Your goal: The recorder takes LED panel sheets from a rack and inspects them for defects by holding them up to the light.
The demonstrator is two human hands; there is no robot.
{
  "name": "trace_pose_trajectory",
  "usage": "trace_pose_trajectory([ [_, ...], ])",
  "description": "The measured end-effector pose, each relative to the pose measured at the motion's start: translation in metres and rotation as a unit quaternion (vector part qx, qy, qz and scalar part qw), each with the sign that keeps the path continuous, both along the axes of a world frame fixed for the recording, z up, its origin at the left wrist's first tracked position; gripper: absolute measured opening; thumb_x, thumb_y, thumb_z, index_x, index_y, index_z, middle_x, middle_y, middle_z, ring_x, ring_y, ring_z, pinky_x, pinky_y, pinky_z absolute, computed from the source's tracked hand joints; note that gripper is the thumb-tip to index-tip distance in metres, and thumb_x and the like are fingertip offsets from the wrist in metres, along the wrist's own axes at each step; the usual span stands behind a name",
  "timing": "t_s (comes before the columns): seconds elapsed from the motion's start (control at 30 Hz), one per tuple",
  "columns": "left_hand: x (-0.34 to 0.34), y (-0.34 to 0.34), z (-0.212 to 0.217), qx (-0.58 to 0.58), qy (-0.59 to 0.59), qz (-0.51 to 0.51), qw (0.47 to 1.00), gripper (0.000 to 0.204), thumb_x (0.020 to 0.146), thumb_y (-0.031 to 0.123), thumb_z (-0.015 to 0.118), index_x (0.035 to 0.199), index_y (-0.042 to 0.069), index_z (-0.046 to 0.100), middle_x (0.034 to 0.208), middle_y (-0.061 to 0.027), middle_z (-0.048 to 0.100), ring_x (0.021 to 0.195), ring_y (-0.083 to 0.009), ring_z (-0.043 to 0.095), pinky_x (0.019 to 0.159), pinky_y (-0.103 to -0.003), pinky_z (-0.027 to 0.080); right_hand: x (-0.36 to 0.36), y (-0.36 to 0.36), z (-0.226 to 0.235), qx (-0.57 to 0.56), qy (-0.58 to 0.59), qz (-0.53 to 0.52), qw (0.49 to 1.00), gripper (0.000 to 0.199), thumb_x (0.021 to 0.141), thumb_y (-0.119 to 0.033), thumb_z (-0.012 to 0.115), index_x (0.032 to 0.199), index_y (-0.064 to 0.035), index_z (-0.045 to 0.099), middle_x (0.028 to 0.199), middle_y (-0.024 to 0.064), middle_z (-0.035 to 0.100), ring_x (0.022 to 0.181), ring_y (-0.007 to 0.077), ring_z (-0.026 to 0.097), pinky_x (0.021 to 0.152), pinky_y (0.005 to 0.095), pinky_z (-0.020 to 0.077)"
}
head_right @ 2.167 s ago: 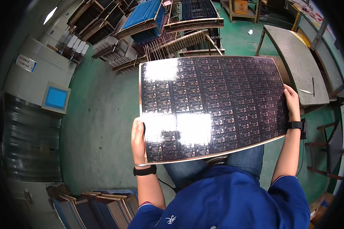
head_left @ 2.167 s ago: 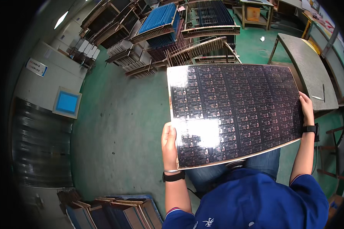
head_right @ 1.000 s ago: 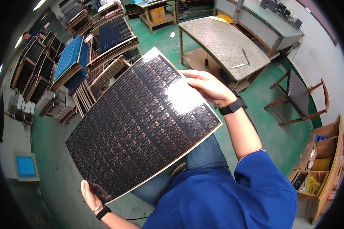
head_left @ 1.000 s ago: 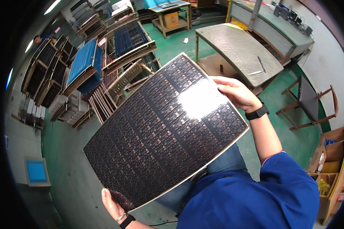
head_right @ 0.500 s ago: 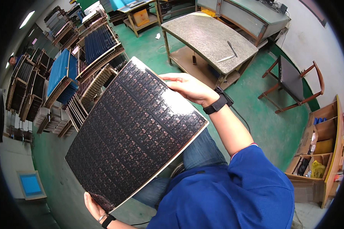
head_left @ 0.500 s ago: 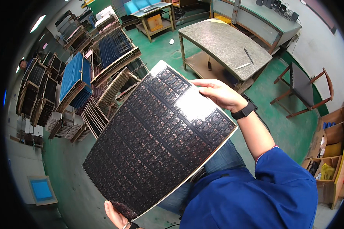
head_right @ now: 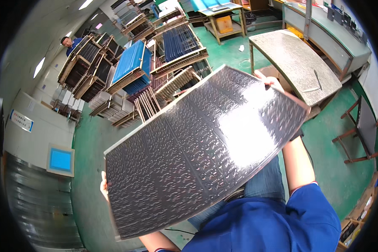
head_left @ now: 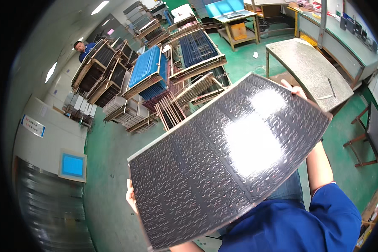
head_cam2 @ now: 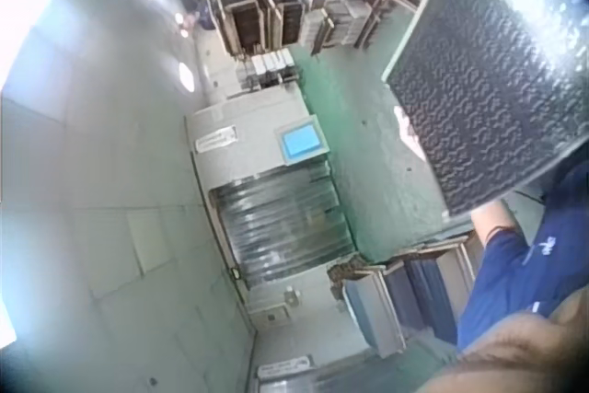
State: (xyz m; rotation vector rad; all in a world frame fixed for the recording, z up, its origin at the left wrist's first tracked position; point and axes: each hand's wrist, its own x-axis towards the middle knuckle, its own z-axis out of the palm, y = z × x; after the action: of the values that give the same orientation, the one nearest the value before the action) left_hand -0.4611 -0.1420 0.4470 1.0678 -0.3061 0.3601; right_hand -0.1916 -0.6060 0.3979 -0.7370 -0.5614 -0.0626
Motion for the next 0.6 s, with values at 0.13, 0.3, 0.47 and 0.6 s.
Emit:
trace_pose_trajectory([
  [0.13,0.018,-0.074,0.023,-0.067,0.16,0.415,0.893,0.032,0.089,0.029,0.045,0.115,0.01,0.049,0.107,-0.0122,0.057,0.093,-0.0202,0.059,0.082,-0.034,0.051,-0.014,-0.015,-0.037,0.034,0.288,0.065,0.955,0.014,0.088,-0.012,0.049,0.102,-0.0097,0.053,0.106,0.0088,0.058,0.092,0.0178,0.057,0.084,0.0315,0.0481],
  [0.3,0.018,-0.042,0.011,-0.212,0.136,0.211,0.945,0.04,0.092,0.032,0.041,0.123,0.009,0.049,0.119,-0.0111,0.055,0.103,-0.0225,0.055,0.091,-0.041,0.046,-0.052,0.014,0.03,0.032,0.304,0.162,0.938,0.047,0.096,-0.026,0.034,0.134,0.0002,0.033,0.123,0.013,0.052,0.104,0.0203,0.057,0.092,0.0345,0.0449],
  [0.47,0.017,-0.064,-0.027,-0.106,0.145,0.289,0.94,0.043,0.093,0.034,0.038,0.124,0.006,0.048,0.123,-0.0117,0.052,0.104,-0.0256,0.054,0.09,-0.044,0.045,-0.046,0.014,-0.006,-0.104,0.29,0.19,0.932,0.038,0.089,-0.012,0.048,0.124,0.0037,0.043,0.114,0.0123,0.057,0.098,0.0184,0.059,0.084,0.0286,0.0485],
  [0.6,0.019,-0.105,-0.038,-0.142,0.069,0.196,0.968,0.053,0.093,0.04,0.04,0.132,0.005,0.036,0.133,-0.0084,0.043,0.118,-0.0246,0.043,0.103,-0.042,0.031,-0.066,0.055,0.003,0.021,0.249,0.191,0.949,0.04,0.091,-0.014,0.046,0.126,0.0033,0.04,0.118,0.0129,0.054,0.103,0.0196,0.056,0.088,0.0314,0.0465],
])
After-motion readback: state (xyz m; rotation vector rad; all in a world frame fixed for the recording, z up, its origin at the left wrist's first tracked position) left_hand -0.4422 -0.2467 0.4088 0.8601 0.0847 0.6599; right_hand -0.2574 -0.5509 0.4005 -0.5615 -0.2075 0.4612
